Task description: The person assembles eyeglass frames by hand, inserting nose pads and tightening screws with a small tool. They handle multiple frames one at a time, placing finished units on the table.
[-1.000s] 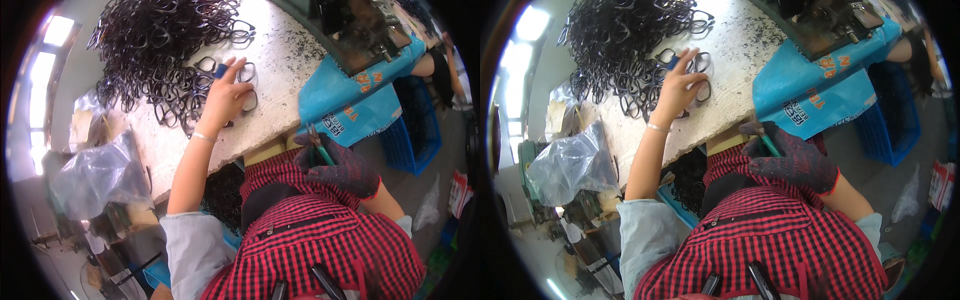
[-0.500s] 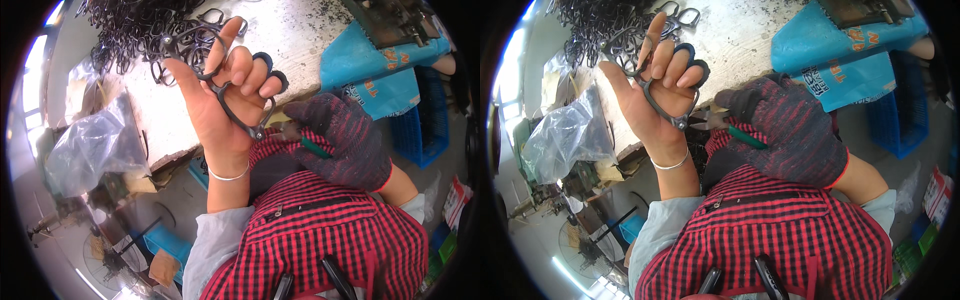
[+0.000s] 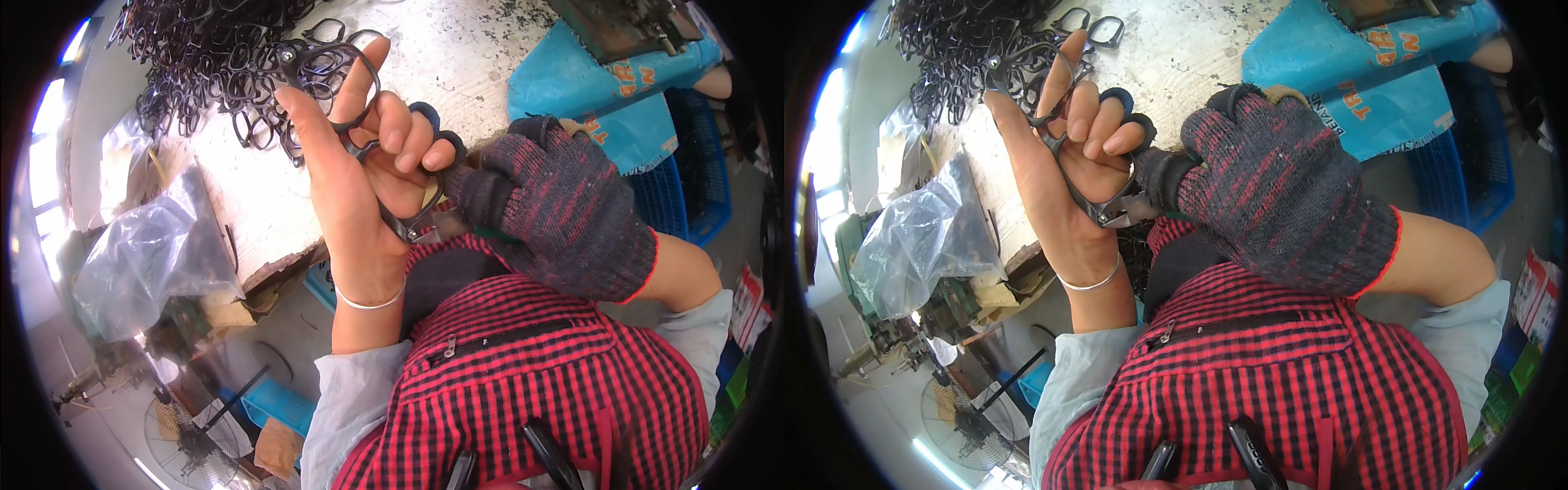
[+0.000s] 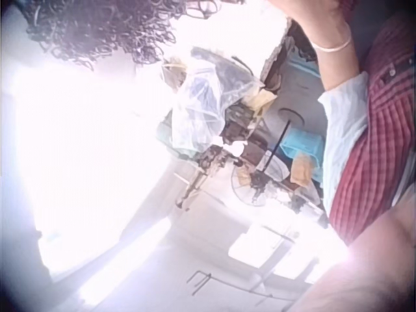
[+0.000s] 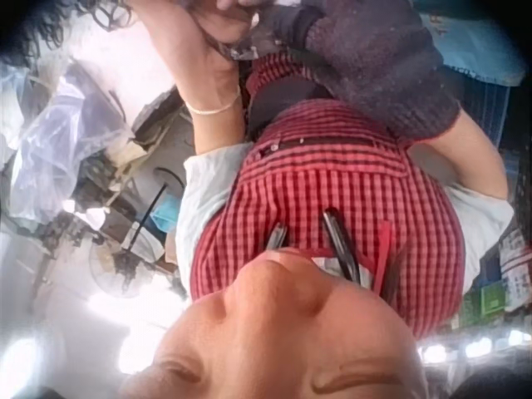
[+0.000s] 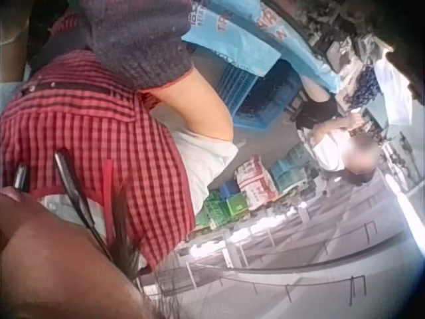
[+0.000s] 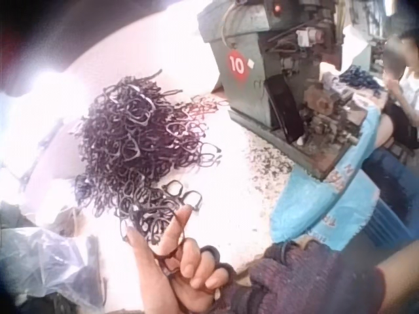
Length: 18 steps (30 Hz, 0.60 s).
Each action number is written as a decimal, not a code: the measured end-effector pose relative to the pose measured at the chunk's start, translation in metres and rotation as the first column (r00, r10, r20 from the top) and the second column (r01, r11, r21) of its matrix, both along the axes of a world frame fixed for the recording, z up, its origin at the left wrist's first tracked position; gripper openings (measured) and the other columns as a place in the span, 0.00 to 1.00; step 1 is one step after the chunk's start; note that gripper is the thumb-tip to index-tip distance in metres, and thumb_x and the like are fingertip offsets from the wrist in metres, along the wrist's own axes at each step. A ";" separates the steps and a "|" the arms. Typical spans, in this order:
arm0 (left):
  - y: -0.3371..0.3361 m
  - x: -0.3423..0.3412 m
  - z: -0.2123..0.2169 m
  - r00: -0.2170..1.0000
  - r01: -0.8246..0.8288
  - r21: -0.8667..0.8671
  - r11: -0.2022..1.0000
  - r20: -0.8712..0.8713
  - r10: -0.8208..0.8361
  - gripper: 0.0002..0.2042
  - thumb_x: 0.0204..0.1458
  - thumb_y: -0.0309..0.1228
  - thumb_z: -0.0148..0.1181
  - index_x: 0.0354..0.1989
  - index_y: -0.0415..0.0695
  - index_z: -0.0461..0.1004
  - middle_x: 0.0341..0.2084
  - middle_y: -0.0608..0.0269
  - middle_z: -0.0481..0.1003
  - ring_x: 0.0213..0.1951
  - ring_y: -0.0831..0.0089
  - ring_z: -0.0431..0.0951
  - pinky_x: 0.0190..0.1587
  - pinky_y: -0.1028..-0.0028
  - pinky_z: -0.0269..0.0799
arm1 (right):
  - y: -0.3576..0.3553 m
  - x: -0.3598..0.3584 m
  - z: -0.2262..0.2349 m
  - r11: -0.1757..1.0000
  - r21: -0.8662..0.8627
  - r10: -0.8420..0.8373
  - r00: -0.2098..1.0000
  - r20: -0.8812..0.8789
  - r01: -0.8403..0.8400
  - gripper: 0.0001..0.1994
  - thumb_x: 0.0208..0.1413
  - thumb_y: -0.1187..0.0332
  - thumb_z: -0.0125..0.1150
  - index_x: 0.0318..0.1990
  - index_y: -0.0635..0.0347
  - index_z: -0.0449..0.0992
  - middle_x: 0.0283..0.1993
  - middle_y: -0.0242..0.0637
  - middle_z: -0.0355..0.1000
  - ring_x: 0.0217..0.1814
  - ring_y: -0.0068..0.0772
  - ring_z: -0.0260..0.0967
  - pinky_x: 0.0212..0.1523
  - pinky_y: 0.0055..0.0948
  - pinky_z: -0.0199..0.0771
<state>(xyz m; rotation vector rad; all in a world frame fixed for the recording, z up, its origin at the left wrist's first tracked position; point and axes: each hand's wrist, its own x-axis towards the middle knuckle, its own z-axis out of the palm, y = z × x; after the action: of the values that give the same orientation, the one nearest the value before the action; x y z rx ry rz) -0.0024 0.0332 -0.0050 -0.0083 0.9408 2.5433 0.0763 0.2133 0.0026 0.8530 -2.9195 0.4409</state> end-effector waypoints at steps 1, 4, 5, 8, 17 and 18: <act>0.000 0.000 0.001 1.000 -0.001 -0.008 1.000 -0.009 0.001 0.40 0.61 0.64 0.38 0.64 0.37 0.61 0.18 0.71 0.55 0.22 0.79 0.52 0.28 0.76 0.54 | -0.001 -0.001 0.000 1.000 0.015 0.000 1.000 -0.009 0.000 0.23 0.44 0.61 0.68 0.52 0.49 0.77 0.47 0.39 0.70 0.49 0.46 0.69 0.41 0.45 0.71; -0.002 0.003 0.003 0.999 -0.025 -0.002 1.000 -0.045 0.024 0.39 0.61 0.63 0.38 0.64 0.37 0.62 0.17 0.72 0.54 0.22 0.80 0.51 0.28 0.76 0.54 | -0.002 -0.002 0.002 1.000 0.029 0.002 1.000 -0.010 -0.001 0.22 0.45 0.60 0.68 0.50 0.49 0.77 0.46 0.39 0.70 0.47 0.46 0.70 0.40 0.45 0.71; -0.002 0.003 0.003 0.998 -0.034 0.006 0.999 -0.059 0.034 0.39 0.61 0.63 0.39 0.64 0.37 0.62 0.17 0.72 0.53 0.22 0.80 0.51 0.28 0.77 0.54 | 0.000 -0.004 0.006 0.999 0.038 0.019 1.000 0.000 -0.019 0.21 0.45 0.60 0.68 0.49 0.50 0.77 0.45 0.39 0.71 0.46 0.46 0.70 0.40 0.45 0.71; -0.001 0.000 0.004 0.999 -0.014 0.020 1.000 -0.045 0.015 0.39 0.61 0.63 0.39 0.64 0.36 0.62 0.17 0.72 0.52 0.22 0.81 0.50 0.27 0.77 0.53 | 0.001 -0.010 0.009 0.997 0.063 0.051 0.996 -0.067 -0.047 0.19 0.44 0.60 0.68 0.45 0.52 0.78 0.45 0.39 0.71 0.45 0.45 0.70 0.39 0.44 0.71; -0.001 -0.002 -0.001 0.982 0.035 0.288 0.957 -0.186 0.020 0.42 0.58 0.66 0.40 0.64 0.37 0.60 0.17 0.72 0.54 0.21 0.81 0.51 0.25 0.77 0.53 | 0.000 -0.003 -0.027 0.662 -0.703 0.178 0.857 0.484 0.260 0.20 0.44 0.65 0.71 0.47 0.57 0.76 0.37 0.39 0.74 0.40 0.42 0.72 0.39 0.39 0.72; -0.005 -0.002 -0.002 0.946 0.005 0.302 0.953 -0.310 0.093 0.42 0.58 0.67 0.39 0.64 0.37 0.60 0.17 0.72 0.54 0.20 0.81 0.51 0.25 0.77 0.53 | -0.005 0.002 -0.026 0.657 -0.696 0.175 0.839 0.516 0.290 0.21 0.45 0.64 0.71 0.49 0.56 0.76 0.38 0.39 0.73 0.40 0.43 0.72 0.41 0.39 0.72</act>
<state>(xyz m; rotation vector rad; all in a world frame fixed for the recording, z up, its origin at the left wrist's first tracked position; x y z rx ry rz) -0.0046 0.0286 -0.0074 0.4946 0.6576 2.7550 0.0779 0.2084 -0.0235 0.5245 -2.6600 2.0185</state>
